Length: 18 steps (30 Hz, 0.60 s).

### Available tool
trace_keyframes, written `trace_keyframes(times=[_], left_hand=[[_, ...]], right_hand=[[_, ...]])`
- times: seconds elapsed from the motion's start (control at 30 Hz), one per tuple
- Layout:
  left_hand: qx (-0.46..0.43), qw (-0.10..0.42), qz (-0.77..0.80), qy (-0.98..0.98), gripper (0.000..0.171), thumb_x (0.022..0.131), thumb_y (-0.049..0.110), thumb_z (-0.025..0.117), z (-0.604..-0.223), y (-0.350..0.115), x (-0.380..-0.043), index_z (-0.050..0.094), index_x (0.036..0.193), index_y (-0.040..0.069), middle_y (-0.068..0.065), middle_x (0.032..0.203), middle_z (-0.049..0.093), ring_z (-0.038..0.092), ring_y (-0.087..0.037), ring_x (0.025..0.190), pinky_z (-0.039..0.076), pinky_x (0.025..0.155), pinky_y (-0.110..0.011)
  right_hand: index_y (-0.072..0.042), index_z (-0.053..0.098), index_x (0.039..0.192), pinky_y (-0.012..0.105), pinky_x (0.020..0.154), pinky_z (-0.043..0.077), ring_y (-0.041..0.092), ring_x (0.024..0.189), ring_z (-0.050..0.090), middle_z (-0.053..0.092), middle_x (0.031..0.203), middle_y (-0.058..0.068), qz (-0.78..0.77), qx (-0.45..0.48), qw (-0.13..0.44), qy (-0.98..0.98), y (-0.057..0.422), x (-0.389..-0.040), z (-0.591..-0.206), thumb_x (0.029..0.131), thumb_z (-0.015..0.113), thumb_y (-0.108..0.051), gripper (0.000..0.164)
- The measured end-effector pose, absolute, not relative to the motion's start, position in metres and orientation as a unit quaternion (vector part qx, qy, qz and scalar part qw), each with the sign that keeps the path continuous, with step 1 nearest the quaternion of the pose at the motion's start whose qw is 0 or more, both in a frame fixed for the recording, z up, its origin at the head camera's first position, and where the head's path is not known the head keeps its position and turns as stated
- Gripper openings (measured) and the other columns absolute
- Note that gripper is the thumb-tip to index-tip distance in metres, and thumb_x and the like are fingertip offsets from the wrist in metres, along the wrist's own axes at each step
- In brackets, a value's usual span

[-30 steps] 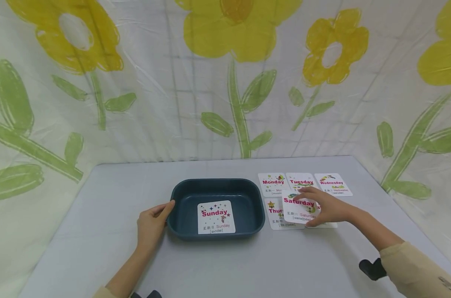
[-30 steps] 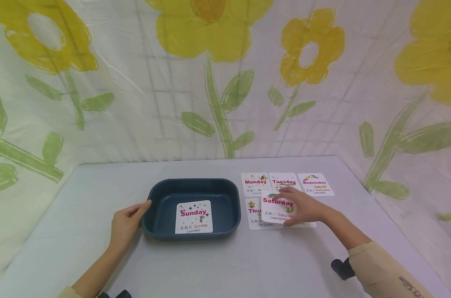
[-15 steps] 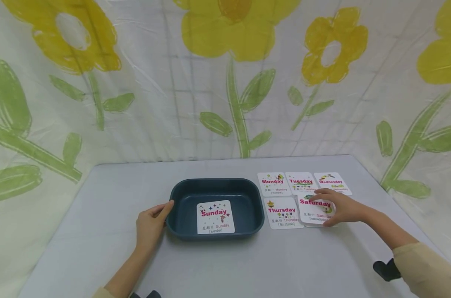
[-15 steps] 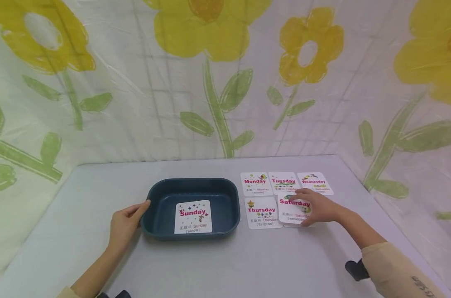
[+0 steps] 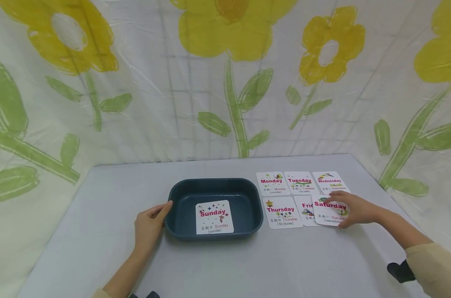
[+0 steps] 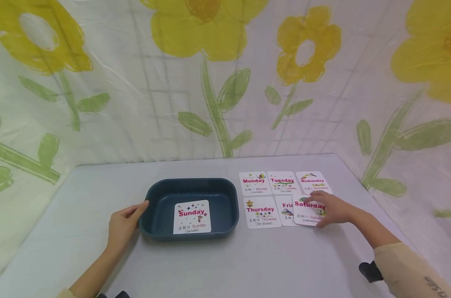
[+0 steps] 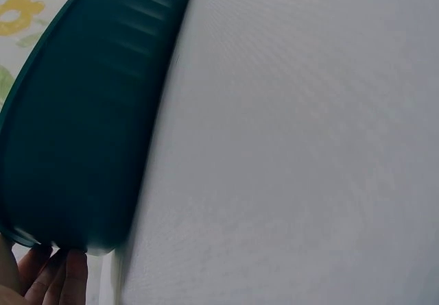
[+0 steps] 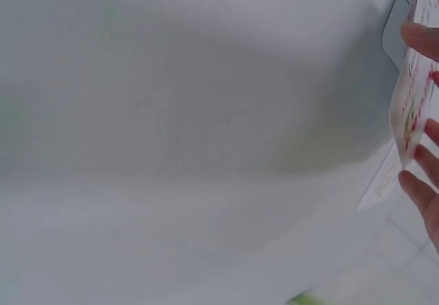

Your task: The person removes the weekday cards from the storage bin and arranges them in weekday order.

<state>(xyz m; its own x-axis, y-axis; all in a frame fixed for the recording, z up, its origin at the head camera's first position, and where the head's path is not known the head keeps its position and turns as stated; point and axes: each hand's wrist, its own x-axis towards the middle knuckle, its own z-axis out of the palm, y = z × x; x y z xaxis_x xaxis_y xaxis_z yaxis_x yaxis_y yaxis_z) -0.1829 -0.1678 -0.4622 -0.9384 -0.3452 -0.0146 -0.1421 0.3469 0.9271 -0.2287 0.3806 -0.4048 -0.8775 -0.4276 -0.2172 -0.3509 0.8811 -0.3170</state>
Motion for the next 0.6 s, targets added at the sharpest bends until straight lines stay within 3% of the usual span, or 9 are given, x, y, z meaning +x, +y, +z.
trace_keyframes(times=[0.6], left_hand=[[0.154, 0.095, -0.548, -0.816, 0.049, 0.083, 0.049, 0.063, -0.46, -0.167, -0.182, 0.071, 0.103, 0.005, -0.013, 0.1, 0.07, 0.065, -0.003, 0.075, 0.051, 0.06, -0.014]], right_hand=[[-0.01, 0.054, 0.125, 0.069, 0.09, 0.031, 0.057, 0.12, 0.028, 0.035, 0.136, 0.029, -0.127, -0.168, 0.17, 0.963, 0.413, -0.231, -0.405, 0.06, 0.084, -0.024, 0.073]])
